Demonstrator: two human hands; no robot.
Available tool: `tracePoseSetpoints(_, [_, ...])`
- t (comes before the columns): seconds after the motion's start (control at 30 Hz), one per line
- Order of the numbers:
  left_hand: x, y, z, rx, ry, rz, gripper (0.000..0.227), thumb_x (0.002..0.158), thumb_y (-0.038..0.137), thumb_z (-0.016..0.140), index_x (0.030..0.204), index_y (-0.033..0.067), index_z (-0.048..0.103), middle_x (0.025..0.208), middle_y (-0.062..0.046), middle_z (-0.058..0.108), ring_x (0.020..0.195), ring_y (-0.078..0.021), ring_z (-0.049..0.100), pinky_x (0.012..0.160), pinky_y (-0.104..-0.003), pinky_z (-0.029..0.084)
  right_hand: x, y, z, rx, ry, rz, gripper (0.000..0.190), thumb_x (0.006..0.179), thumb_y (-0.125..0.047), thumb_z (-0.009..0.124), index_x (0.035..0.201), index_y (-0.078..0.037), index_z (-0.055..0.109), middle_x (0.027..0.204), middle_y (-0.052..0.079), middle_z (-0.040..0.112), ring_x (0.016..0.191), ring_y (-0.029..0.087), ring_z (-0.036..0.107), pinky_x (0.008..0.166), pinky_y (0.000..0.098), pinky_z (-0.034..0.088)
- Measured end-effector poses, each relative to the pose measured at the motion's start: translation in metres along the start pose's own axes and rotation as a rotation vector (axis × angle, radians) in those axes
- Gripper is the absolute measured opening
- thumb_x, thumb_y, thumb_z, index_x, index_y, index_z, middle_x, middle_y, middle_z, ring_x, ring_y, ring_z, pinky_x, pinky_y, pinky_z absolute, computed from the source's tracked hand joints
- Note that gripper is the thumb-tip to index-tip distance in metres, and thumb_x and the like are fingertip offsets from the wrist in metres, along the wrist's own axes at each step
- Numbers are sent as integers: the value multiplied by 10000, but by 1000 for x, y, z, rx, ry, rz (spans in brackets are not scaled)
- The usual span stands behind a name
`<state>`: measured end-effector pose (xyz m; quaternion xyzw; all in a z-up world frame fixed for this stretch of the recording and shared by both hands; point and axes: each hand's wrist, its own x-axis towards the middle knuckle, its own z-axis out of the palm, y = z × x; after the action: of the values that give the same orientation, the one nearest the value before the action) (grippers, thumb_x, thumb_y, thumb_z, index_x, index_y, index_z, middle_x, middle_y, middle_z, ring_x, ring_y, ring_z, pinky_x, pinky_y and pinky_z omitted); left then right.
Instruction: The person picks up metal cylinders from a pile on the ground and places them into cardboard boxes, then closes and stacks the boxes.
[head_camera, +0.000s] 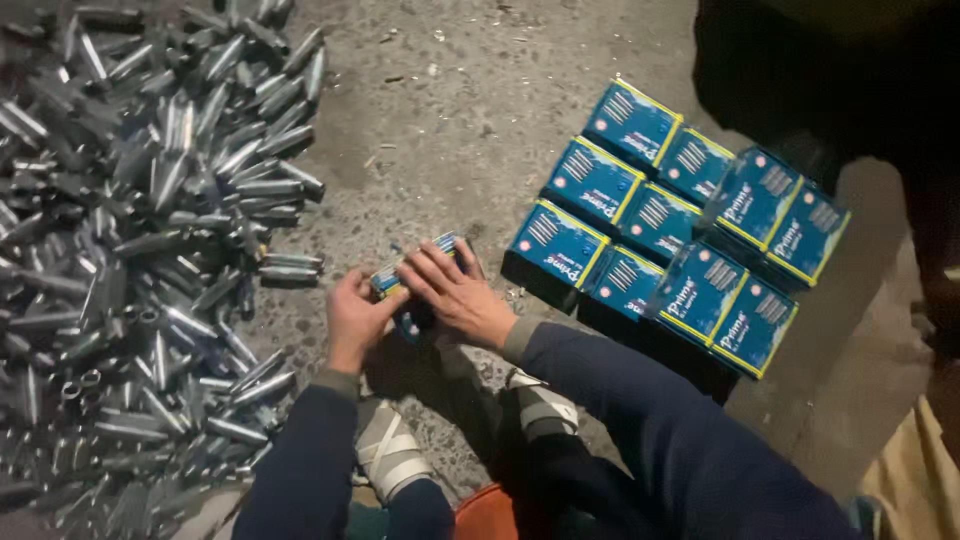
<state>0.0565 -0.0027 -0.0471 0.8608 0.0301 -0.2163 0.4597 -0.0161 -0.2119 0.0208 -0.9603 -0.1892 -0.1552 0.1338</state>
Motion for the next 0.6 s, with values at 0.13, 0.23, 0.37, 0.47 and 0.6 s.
tracePoseSetpoints(0.13, [-19, 30, -6, -399, -153, -61, 687, 798, 198, 945, 1359, 16, 592, 929, -196, 718, 914, -221, 682, 792, -398, 613, 8, 25, -14, -140, 134, -91, 484, 1006, -163, 486, 1483, -144, 567, 1375, 143, 607, 1323, 315, 593, 1140, 563, 383])
tracePoseSetpoints(0.23, [-42, 72, -19, -441, -202, -33, 658, 882, 233, 860, 1421, 42, 534, 1151, -221, 690, 1156, -312, 614, 966, -519, 534, 11, 66, -52, -158, 51, -47, 473, 1018, -201, 539, 1486, -136, 559, 1362, 166, 616, 1279, 346, 619, 1036, 569, 445])
tracePoseSetpoints(0.37, [-52, 62, -21, -558, -191, -51, 610, 931, 157, 792, 1436, -29, 506, 1268, -338, 671, 1221, -494, 657, 1042, -647, 510, -9, 158, -89, -150, -275, 316, 1141, 502, -595, 901, 1461, -80, 560, 1383, 206, 564, 1275, 437, 539, 925, 636, 456])
tracePoseSetpoints(0.47, [-41, 17, -22, -505, -172, -86, 543, 980, 179, 762, 1413, -44, 522, 1194, -322, 714, 1035, -424, 741, 901, -496, 588, -32, 223, -117, -240, -349, 762, 1169, 501, -580, 945, 1471, -61, 549, 1379, 220, 579, 1269, 436, 581, 876, 679, 520])
tracePoseSetpoints(0.6, [-49, 20, -24, -426, -102, -118, 371, 967, 159, 709, 1294, 43, 574, 1073, -202, 792, 940, -255, 784, 824, -350, 637, -58, 277, -146, 7, -245, 1371, 1175, 745, -566, 901, 1603, -84, 258, 1492, 264, 426, 1355, 458, 419, 1075, 662, 373])
